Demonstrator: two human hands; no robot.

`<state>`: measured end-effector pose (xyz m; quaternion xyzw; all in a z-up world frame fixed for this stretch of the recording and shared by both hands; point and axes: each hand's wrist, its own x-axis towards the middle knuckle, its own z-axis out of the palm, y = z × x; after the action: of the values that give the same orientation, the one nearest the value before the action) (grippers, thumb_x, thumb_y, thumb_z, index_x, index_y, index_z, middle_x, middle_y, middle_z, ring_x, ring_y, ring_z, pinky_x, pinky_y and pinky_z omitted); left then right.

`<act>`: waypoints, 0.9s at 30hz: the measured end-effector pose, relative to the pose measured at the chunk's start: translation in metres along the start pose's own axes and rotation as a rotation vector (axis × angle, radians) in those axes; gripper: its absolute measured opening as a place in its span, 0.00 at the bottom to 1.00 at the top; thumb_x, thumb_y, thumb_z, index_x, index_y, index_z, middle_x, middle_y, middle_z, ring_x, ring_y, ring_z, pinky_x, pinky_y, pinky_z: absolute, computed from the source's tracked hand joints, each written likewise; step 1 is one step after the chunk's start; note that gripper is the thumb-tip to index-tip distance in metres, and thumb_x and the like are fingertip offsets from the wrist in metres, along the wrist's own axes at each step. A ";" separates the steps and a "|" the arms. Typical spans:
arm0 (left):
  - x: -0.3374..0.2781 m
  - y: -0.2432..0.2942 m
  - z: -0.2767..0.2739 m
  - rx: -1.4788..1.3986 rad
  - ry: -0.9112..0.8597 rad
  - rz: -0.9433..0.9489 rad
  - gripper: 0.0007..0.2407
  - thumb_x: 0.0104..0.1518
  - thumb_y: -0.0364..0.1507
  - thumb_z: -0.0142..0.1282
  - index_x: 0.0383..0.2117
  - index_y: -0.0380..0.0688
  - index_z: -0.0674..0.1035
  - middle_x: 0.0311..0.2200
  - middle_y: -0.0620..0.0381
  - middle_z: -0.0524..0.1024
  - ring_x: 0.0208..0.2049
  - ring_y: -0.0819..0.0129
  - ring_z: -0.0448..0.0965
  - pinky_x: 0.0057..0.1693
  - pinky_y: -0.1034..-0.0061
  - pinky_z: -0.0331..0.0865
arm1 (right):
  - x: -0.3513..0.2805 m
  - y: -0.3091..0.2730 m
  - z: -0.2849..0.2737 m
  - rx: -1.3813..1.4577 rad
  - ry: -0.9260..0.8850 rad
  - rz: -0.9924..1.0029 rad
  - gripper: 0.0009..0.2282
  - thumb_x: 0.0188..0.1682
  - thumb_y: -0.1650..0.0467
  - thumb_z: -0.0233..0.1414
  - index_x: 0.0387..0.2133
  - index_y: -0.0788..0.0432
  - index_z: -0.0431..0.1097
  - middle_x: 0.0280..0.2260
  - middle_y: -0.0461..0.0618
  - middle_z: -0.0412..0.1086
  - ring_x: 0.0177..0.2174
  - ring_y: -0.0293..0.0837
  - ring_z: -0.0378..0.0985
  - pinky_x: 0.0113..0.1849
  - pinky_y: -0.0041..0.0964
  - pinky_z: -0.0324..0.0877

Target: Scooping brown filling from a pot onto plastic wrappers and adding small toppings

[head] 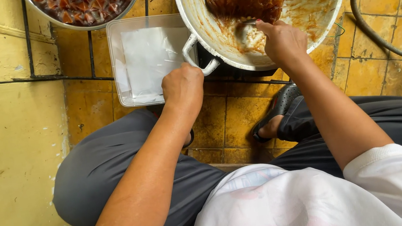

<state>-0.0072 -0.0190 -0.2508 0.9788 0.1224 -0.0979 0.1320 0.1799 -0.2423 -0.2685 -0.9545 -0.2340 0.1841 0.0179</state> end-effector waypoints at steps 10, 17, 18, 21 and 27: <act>0.002 0.004 -0.004 -0.012 0.008 -0.006 0.03 0.54 0.20 0.50 0.25 0.33 0.76 0.16 0.50 0.75 0.21 0.47 0.83 0.29 0.50 0.77 | 0.014 0.003 0.038 0.079 0.014 0.025 0.21 0.55 0.73 0.45 0.61 0.42 0.69 0.37 0.66 0.74 0.37 0.70 0.80 0.39 0.67 0.73; -0.001 0.005 -0.005 -0.010 0.006 -0.009 0.03 0.54 0.19 0.51 0.25 0.32 0.77 0.17 0.50 0.76 0.22 0.47 0.84 0.29 0.50 0.77 | 0.015 0.022 0.047 -0.049 0.029 -0.024 0.20 0.52 0.69 0.49 0.59 0.44 0.70 0.33 0.61 0.76 0.36 0.68 0.81 0.38 0.66 0.74; -0.001 0.005 -0.006 -0.015 -0.006 -0.004 0.03 0.54 0.19 0.50 0.26 0.32 0.77 0.17 0.49 0.76 0.22 0.47 0.84 0.30 0.50 0.77 | 0.019 0.026 0.056 0.006 0.031 -0.004 0.19 0.53 0.69 0.48 0.58 0.43 0.71 0.32 0.63 0.76 0.35 0.69 0.81 0.37 0.66 0.74; 0.002 0.004 -0.002 -0.028 -0.012 0.001 0.03 0.54 0.19 0.50 0.26 0.31 0.77 0.18 0.48 0.76 0.23 0.46 0.84 0.31 0.49 0.77 | 0.020 0.023 0.057 0.101 0.019 0.006 0.17 0.55 0.68 0.47 0.56 0.43 0.73 0.32 0.66 0.76 0.36 0.72 0.80 0.37 0.67 0.74; 0.007 0.001 0.005 -0.030 -0.001 -0.019 0.04 0.55 0.20 0.48 0.27 0.31 0.76 0.19 0.47 0.77 0.24 0.45 0.84 0.32 0.49 0.78 | 0.002 0.002 0.011 0.297 -0.089 0.019 0.15 0.54 0.66 0.47 0.52 0.41 0.75 0.41 0.66 0.75 0.43 0.71 0.76 0.45 0.64 0.71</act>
<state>-0.0014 -0.0203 -0.2566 0.9754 0.1331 -0.0977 0.1459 0.1780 -0.2436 -0.2797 -0.9344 -0.1959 0.2589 0.1470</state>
